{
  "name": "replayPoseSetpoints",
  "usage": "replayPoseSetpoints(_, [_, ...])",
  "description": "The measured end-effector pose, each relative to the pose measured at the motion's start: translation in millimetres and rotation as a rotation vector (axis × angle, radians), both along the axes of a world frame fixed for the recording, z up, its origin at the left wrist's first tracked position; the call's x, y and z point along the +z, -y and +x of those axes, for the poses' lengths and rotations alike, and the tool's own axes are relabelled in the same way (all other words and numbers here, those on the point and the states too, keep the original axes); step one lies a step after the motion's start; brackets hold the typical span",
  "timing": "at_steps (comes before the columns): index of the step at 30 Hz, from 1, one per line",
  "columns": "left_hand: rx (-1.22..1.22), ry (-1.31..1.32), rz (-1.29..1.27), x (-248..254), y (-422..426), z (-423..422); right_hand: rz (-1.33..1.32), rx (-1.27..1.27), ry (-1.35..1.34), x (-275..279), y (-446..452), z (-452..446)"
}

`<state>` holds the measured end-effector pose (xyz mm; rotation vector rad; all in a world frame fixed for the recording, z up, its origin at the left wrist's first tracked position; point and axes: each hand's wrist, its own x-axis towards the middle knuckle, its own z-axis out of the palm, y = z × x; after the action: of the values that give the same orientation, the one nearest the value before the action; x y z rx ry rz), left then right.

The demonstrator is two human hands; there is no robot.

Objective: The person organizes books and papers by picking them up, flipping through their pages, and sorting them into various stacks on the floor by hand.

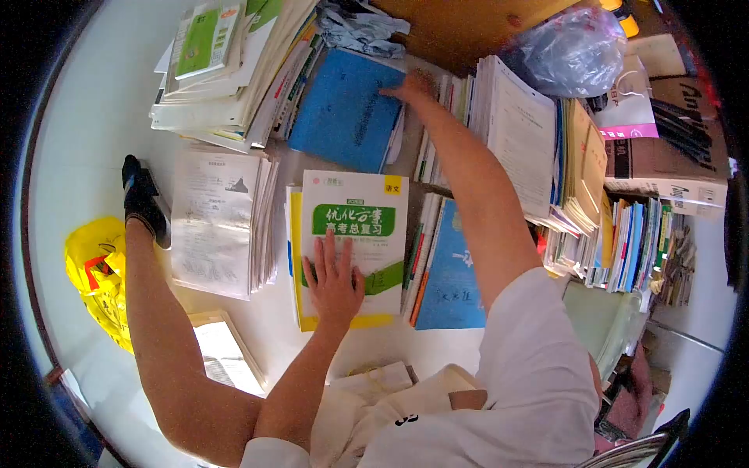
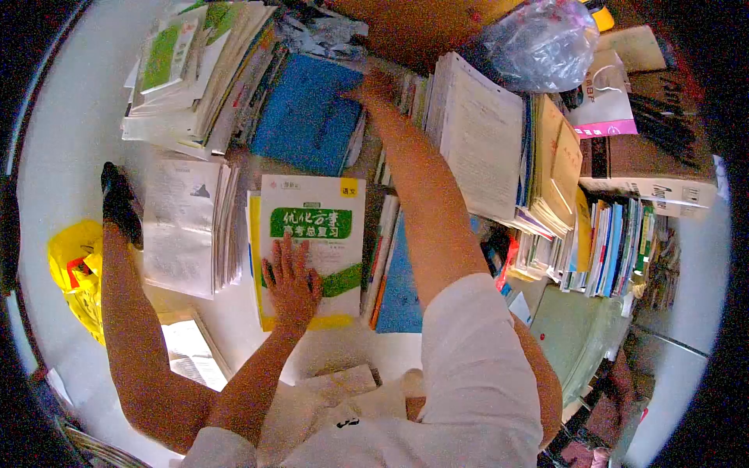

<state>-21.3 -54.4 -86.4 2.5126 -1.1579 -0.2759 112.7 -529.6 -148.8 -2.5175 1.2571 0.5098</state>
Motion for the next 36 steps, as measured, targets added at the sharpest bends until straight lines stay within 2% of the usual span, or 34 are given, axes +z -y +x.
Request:
replayPoseSetpoints(1, [-0.001,0.008,-0.013,-3,-1,-1,0.052,0.024,-0.008,1,2,1])
replayPoseSetpoints(3, [0.002,0.016,-0.021,-5,0,-2,-0.126,-0.019,0.114,-3,-11,-3])
replayPoseSetpoints(4, [-0.003,0.007,-0.012,-4,-1,-2,-0.119,-0.019,0.117,3,-18,-3])
replayPoseSetpoints(7, [-0.004,-0.002,-0.001,-4,-1,-1,-0.145,-0.066,0.014,16,-21,-3])
replayPoseSetpoints(9, [-0.007,-0.005,-0.002,-5,-2,-1,-0.276,0.130,0.061,19,-20,-8])
replayPoseSetpoints(13, [-0.013,0.008,-0.047,-5,-3,-2,-0.445,0.157,0.137,-13,5,-16])
replayPoseSetpoints(15, [-0.004,0.007,-0.053,-2,-3,-1,0.073,-0.060,0.465,-15,5,-18])
replayPoseSetpoints(16, [-0.004,0.013,-0.070,0,-3,-1,0.076,-0.053,0.462,-4,-10,-20])
replayPoseSetpoints(17, [-0.005,0.019,-0.089,2,-3,-1,0.433,-0.397,0.676,17,-36,-23])
replayPoseSetpoints(19, [0.000,0.038,-0.084,0,-3,-1,0.791,-0.739,0.868,28,-83,-24])
replayPoseSetpoints(21, [-0.001,0.058,-0.081,-2,-3,-4,0.544,-0.606,0.956,10,-122,-19])
replayPoseSetpoints(22, [-0.001,0.062,-0.091,-3,-4,-4,0.542,-0.604,0.960,1,-122,-20])
replayPoseSetpoints(23, [0.001,0.068,-0.101,-4,-5,-4,0.241,-0.569,0.960,-5,-121,-19])
replayPoseSetpoints(25, [0.001,0.068,-0.102,-4,-7,-2,-0.066,-0.524,0.955,28,-127,-23])
replayPoseSetpoints(27, [0.003,0.061,-0.119,-5,-7,-6,-0.205,-0.241,1.007,94,-117,-43])
replayPoseSetpoints(28, [0.007,0.068,-0.114,-6,-7,-7,-0.223,-0.231,1.011,114,-108,-49])
replayPoseSetpoints(30, [0.013,0.068,-0.128,-2,-9,-9,-0.238,0.026,1.269,152,-98,-62])
replayPoseSetpoints(31, [0.008,0.076,-0.140,1,-10,-9,-0.251,0.028,1.277,180,-99,-72])
replayPoseSetpoints(33, [0.002,0.066,-0.156,3,-13,-10,-0.063,0.187,1.141,231,-110,-94])
replayPoseSetpoints(34, [-0.004,0.077,-0.159,2,-17,-10,-0.070,0.184,1.151,249,-121,-104])
replayPoseSetpoints(36, [-0.035,0.107,-0.201,-5,-21,-7,0.151,0.367,1.070,273,-141,-127])
